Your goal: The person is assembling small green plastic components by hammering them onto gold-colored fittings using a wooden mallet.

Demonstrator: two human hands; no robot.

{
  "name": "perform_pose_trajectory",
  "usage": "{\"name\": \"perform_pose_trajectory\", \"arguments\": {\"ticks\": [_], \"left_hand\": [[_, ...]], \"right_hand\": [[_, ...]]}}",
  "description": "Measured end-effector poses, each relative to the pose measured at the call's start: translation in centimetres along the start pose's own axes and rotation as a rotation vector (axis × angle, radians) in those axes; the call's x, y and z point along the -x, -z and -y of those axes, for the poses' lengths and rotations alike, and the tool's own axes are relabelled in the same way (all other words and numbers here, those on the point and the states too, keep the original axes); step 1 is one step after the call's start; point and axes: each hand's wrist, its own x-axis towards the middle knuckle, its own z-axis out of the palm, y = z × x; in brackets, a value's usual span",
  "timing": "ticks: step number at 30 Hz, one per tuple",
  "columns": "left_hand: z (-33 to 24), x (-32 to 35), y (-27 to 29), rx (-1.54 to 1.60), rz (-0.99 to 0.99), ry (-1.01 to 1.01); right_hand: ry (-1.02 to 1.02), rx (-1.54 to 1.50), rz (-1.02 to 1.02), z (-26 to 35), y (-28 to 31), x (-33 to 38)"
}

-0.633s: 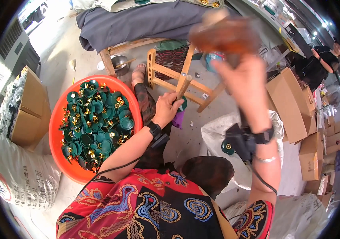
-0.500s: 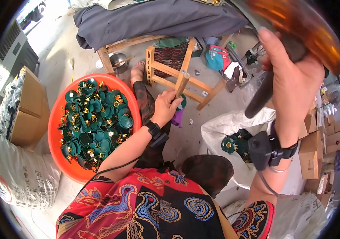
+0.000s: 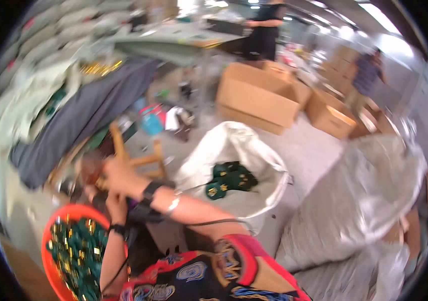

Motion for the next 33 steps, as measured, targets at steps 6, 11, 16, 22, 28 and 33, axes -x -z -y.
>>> {"name": "perform_pose_trajectory", "arguments": {"ticks": [6, 11, 16, 22, 28, 33], "left_hand": [[4.6, -0.6, -2.9, 0.165, 0.101, -0.095], [7.3, -2.7, -4.4, 1.284, 0.43, 0.203], [2.0, -1.4, -7.1, 0.893, 0.519, 0.063], [-13.8, -1.9, -14.3, 0.423, 0.574, -0.096], [-15.6, -1.2, -20.8, 0.829, 0.932, -0.014], [-15.0, -1.0, -19.5, 0.642, 1.007, -0.121]], "right_hand": [[-0.138, -0.077, -0.26, 1.0, 0.3, 2.6], [0.119, -0.239, -0.545, 4.9, 4.7, 3.7], [0.336, -0.106, -0.625, 6.3, 5.9, 5.1], [0.317, 0.038, -0.608, 6.3, 6.9, 6.6], [0.309, 0.041, -0.679, 6.6, 6.4, 6.4], [0.32, -0.04, -0.653, 5.5, 6.0, 6.5]]}}
